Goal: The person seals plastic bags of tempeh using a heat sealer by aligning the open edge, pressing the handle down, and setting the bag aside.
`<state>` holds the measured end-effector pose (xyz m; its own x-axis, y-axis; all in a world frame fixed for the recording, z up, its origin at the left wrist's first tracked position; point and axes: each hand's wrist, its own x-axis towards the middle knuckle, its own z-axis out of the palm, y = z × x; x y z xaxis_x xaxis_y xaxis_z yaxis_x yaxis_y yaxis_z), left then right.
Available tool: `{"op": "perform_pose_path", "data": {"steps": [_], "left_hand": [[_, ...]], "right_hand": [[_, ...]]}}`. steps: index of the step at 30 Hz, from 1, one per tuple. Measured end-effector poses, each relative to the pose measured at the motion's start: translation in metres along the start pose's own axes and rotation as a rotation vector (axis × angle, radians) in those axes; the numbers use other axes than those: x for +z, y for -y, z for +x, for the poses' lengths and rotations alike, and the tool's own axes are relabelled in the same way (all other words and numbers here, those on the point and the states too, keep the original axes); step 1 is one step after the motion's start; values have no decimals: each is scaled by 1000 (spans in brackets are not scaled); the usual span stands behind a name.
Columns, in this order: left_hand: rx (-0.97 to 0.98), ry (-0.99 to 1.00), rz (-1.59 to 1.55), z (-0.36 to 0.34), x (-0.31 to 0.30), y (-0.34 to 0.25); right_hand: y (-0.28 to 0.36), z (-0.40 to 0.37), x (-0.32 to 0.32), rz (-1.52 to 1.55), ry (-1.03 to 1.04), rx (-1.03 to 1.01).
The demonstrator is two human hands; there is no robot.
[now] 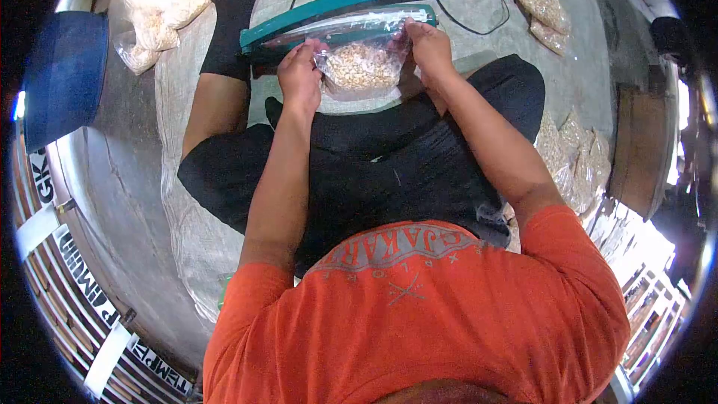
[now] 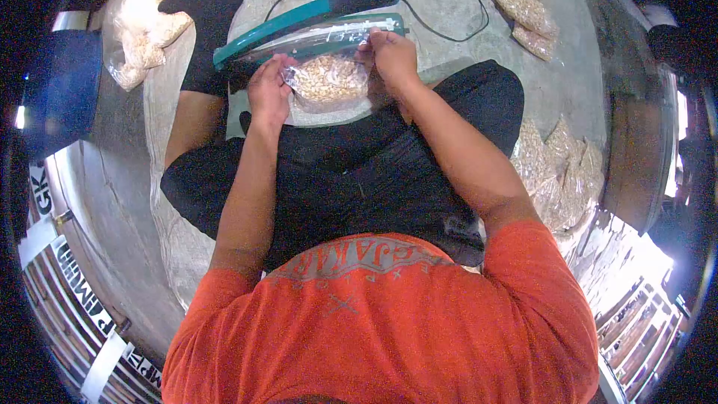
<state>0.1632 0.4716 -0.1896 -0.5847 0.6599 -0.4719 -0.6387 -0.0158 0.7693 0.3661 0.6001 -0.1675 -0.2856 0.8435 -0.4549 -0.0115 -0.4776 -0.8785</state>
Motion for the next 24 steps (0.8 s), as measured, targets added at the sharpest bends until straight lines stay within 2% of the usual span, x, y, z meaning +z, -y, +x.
{"op": "perform_pose_path", "data": {"steps": [8,11,14,16,17,19,20,22,23,24], "left_hand": [[6,37,-12,5,-3,1],[10,33,-6,4,-1,1],[-10,17,-23,4,-1,0],[-25,55,-15,5,-3,-1],[-22,52,-20,5,-2,-1],[3,40,-46,3,-1,0],[-1,36,-44,2,-3,2],[4,43,-18,4,-2,1],[6,48,-18,5,-1,1],[-6,43,-14,5,-1,1]], "right_hand": [[2,1,-2,-90,-47,-5],[-2,-2,-11,-206,-71,-66],[3,-8,-23,-336,-184,-73],[14,-20,-31,-334,-226,-273],[28,-28,-26,-337,-221,-276],[69,-47,-12,-520,-392,-1007],[86,-50,-7,-521,-391,-1001],[113,-45,-2,-868,-371,-1453],[115,-43,-1,-867,-376,-1456],[117,-40,0,-874,-277,-1457]]}}
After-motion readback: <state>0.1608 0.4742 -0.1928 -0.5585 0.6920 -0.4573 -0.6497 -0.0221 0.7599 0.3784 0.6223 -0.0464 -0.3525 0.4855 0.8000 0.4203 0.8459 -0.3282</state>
